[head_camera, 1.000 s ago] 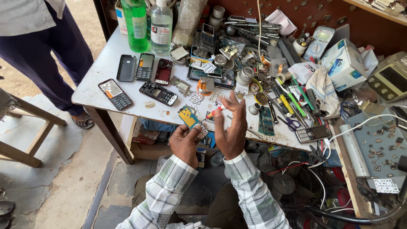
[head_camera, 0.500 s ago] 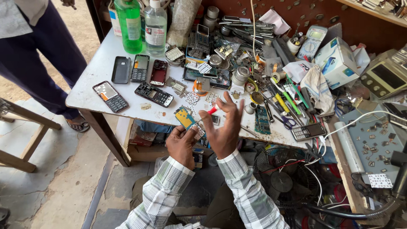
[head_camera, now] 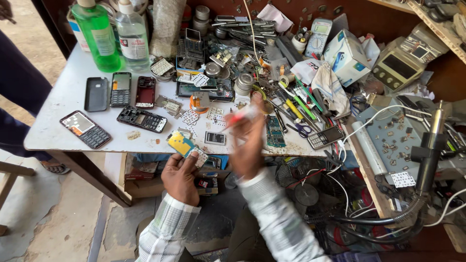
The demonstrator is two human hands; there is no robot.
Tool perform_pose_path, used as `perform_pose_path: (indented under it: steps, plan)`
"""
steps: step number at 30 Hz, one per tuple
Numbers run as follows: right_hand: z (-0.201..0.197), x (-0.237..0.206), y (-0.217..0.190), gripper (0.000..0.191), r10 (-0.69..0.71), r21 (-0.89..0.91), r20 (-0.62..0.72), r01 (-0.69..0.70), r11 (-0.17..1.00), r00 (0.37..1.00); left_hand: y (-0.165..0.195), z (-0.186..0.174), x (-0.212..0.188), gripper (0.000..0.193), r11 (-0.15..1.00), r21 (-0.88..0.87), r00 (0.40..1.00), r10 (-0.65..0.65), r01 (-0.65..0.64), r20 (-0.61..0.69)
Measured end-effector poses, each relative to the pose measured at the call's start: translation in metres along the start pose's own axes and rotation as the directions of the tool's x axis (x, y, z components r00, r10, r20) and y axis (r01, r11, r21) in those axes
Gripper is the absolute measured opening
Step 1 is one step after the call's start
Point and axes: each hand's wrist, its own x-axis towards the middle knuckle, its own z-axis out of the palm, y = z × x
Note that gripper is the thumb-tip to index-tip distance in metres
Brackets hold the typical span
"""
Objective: The person sits on the floor and works on a small circuit board, using a hot air gun to heat a component, then applying flux with a brush. They inspect the board, place a metal shield over a section, and continue adjusting components with tweezers and a screwdriver.
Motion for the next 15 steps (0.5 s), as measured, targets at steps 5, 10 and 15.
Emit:
perform_pose_path:
  steps: [5,10,15]
  plan:
    - [-0.094,0.078,0.040,0.036,0.210,-0.434,0.259,-0.081,0.898,0.943,0.019,-0.008,0.000,0.021,0.997,0.038,0.997,-0.073,0.073,-0.003]
    - [-0.100,0.075,0.072,0.024,0.246,-0.740,0.543,0.319,0.592,0.803,0.028,-0.013,0.001,0.020,0.995,0.014,0.995,-0.096,0.096,0.014]
    - [-0.072,0.069,0.078,0.021,0.409,-0.774,0.574,0.308,0.553,0.710,0.029,-0.012,0.003,0.021,0.994,0.024,0.994,-0.108,0.108,0.029]
